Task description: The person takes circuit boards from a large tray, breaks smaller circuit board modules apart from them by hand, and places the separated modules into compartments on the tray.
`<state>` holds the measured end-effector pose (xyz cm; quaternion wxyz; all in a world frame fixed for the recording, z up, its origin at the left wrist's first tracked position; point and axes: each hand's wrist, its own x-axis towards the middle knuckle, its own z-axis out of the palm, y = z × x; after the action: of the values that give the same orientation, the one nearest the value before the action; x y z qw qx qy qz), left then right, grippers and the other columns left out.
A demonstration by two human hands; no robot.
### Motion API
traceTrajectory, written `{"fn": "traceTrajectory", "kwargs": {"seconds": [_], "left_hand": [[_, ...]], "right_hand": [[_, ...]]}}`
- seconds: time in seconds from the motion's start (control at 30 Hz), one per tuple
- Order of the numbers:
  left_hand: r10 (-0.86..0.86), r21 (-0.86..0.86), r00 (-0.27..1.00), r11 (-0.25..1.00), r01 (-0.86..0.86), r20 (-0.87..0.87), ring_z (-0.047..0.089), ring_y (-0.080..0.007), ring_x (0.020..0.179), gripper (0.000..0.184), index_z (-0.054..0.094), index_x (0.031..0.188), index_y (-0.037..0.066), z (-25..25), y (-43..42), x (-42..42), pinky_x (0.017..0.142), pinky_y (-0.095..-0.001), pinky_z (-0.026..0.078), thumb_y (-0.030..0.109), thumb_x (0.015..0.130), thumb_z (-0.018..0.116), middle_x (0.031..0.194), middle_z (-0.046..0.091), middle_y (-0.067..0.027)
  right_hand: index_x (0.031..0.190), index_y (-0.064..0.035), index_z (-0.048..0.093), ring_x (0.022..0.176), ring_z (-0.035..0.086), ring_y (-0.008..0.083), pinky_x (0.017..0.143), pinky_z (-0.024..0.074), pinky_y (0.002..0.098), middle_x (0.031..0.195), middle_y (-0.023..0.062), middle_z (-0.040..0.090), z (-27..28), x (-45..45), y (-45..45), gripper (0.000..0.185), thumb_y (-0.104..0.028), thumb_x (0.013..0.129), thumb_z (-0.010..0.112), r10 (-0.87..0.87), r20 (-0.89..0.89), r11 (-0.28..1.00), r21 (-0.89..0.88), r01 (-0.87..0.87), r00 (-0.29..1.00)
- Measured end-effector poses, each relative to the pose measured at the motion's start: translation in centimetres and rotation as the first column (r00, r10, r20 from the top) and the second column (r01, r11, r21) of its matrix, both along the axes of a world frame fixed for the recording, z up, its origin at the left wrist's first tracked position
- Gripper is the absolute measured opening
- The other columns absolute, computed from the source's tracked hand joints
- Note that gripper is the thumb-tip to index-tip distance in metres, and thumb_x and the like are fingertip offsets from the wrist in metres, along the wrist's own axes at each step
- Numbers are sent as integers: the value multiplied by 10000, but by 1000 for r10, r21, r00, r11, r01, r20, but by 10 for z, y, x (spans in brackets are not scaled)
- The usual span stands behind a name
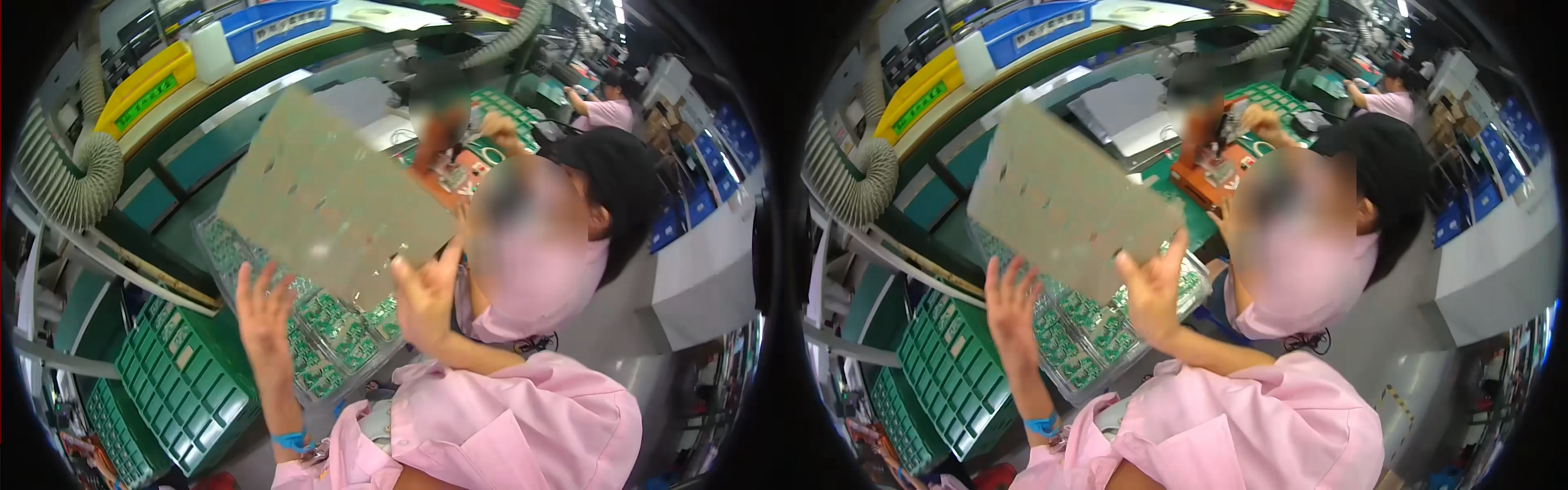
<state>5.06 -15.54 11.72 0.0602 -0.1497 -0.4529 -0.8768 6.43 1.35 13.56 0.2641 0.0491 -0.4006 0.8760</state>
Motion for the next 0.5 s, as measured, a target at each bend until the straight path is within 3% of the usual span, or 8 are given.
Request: {"fn": "traceTrajectory", "kwargs": {"seconds": [0.07,0.13,0.17,0.3,0.37,0.4,0.47,0.5], "left_hand": [[-151,126,986,979,160,-72,485,-212,1015,627,252,1309,35,-4,30,0,848,-281,391,137,776,566,1238,401,-146],[106,74,948,988,-134,300,519,-171,947,615,278,1292,43,2,59,15,789,-237,422,56,761,588,1171,469,-122],[64,77,951,993,-91,301,519,-171,947,615,278,1292,43,-2,65,16,789,-237,422,56,761,588,1171,469,-122],[-172,4,940,984,179,295,547,-150,877,576,301,1264,34,-35,76,4,765,-218,428,26,763,585,1088,531,-107],[-304,-41,900,942,333,312,558,-160,851,554,312,1242,28,-31,89,7,760,-231,436,18,759,585,1045,554,-114],[-310,-49,894,938,343,325,558,-160,851,554,312,1242,28,-28,99,11,760,-231,436,18,759,585,1045,554,-114],[-393,-184,886,879,440,245,560,-167,852,545,331,1217,35,-22,124,20,742,-241,449,0,740,593,1045,552,-125],[-395,-185,884,877,444,248,560,-167,852,545,331,1217,35,-21,132,21,742,-241,449,0,740,593,1045,552,-125]], "right_hand": [[1324,-119,31,990,481,175,830,384,242,1197,128,410,-17,23,-9,738,115,769,457,-32,-14,999,-5,32,999],[1335,-111,73,1038,471,194,860,382,266,1247,128,376,-36,46,-4,721,114,768,457,-30,5,982,188,29,1000],[1335,-111,73,1038,471,194,860,382,266,1247,128,376,-37,56,5,721,114,768,457,-74,6,979,191,71,997],[1334,-107,156,1031,479,204,859,389,280,1254,130,385,-30,92,71,668,40,780,500,249,296,829,427,-361,922],[1305,-81,264,1008,494,199,833,398,263,1207,138,442,-39,91,109,595,-61,783,548,633,134,769,-222,-599,762],[1305,-81,264,1008,494,199,833,398,263,1207,138,442,-35,94,113,595,-61,783,548,627,134,772,-237,-589,768],[1269,-38,320,969,513,180,794,415,246,1127,146,501,-23,97,116,554,-131,783,569,336,536,918,-1,-397,775],[1269,-38,320,969,513,180,794,415,246,1127,146,501,-25,97,120,554,-131,783,569,335,537,919,-4,-394,774]]}}
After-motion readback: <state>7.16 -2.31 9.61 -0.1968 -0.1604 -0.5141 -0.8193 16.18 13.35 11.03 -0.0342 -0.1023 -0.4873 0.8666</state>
